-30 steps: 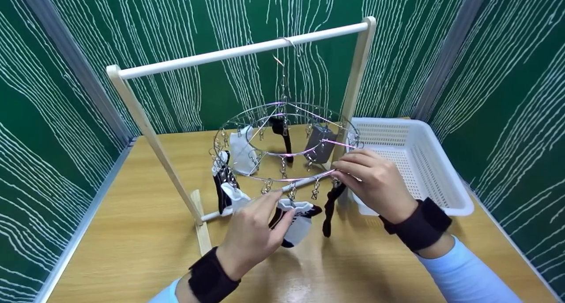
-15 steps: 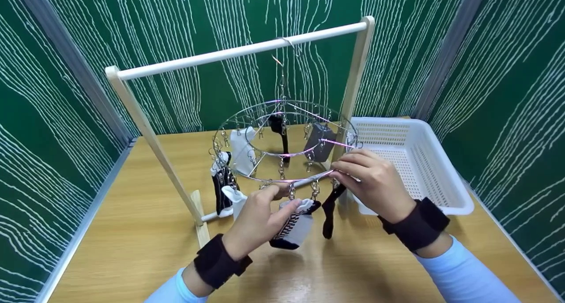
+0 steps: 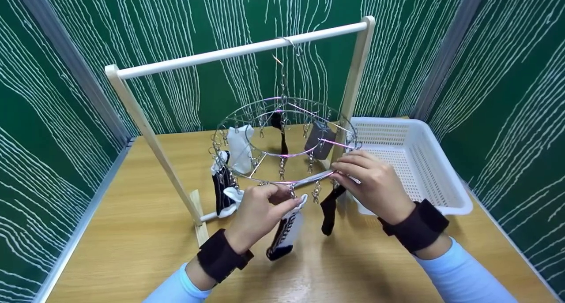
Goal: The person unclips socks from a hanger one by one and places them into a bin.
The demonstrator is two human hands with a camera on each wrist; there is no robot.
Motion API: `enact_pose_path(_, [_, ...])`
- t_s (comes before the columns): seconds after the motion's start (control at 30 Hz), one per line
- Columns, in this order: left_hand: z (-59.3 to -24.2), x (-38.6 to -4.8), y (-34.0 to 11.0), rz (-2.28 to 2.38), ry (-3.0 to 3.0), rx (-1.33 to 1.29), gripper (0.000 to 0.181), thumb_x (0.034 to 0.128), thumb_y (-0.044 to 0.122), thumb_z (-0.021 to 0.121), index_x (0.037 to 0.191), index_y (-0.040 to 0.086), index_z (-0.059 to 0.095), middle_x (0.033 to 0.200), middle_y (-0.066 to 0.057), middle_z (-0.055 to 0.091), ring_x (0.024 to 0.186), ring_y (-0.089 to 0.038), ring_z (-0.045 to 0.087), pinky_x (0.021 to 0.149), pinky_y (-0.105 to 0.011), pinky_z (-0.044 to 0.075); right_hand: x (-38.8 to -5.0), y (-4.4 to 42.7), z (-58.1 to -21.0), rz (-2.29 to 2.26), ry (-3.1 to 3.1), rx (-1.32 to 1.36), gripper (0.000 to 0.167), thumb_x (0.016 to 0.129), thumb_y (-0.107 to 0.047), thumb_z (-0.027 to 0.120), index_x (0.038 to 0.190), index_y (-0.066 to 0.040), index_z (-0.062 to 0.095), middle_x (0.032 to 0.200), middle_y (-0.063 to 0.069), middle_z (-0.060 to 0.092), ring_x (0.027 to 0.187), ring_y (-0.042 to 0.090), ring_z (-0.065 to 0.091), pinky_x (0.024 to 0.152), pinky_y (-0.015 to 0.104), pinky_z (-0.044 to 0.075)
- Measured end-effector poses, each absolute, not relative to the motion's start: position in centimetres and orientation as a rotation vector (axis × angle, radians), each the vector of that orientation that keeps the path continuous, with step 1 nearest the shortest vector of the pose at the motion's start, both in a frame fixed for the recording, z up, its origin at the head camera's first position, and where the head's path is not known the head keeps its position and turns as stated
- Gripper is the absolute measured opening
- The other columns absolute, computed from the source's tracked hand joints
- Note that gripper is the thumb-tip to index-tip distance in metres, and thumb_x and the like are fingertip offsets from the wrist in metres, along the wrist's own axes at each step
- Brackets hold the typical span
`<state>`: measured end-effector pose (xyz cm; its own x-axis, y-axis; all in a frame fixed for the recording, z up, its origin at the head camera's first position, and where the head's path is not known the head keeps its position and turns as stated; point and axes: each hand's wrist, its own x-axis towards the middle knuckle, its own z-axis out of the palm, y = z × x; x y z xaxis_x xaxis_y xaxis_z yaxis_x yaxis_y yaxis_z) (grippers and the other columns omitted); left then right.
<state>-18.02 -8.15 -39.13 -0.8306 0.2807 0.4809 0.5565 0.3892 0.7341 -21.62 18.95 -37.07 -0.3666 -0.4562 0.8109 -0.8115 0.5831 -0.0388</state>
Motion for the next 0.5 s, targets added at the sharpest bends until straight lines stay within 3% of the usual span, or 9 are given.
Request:
enact_pose_path(0.23, [-38.7,-18.0,-7.9,-1.426,-2.348,-0.729,0.015,0.0934,0.014,0.087,0.098,0.0,0.082,0.091,-0.01,0.084,0.076,-0.018,0.08,0.071,-0.022,0.064,-20.8,18.8,-37.0,0.55,-2.007,0.981,0.03,0.082,-0.007,0.093,0.11,0.0,0.082,0.107,0.015,0.082,0.102,0.032,0.076,0.092,0.043,0.064])
enact_pose_path(0.37, [-38.6,-18.0,-7.8,-1.409,-2.332,-0.719,0.013,0.0924,0.013,0.088,0.095,0.001,0.083,0.087,-0.009,0.083,0.072,-0.017,0.078,0.068,-0.023,0.063,-19.5,18.6,-37.3,0.653,-1.993,0.937,0.031,0.086,-0.007,0.088,0.114,0.002,0.081,0.113,0.02,0.08,0.106,0.037,0.074,0.11,0.024,0.054])
enact_pose_path(0.5, [-38.6,-18.0,-7.8,-1.409,-2.325,-0.725,0.012,0.092,0.012,0.088,0.097,0.001,0.083,0.087,-0.009,0.083,0.072,-0.017,0.078,0.068,-0.023,0.064,-17.9,17.9,-37.9,0.743,-1.925,0.917,0.024,0.093,-0.016,0.083,0.109,0.002,0.08,0.11,0.019,0.08,0.099,0.036,0.074,0.11,0.016,0.05])
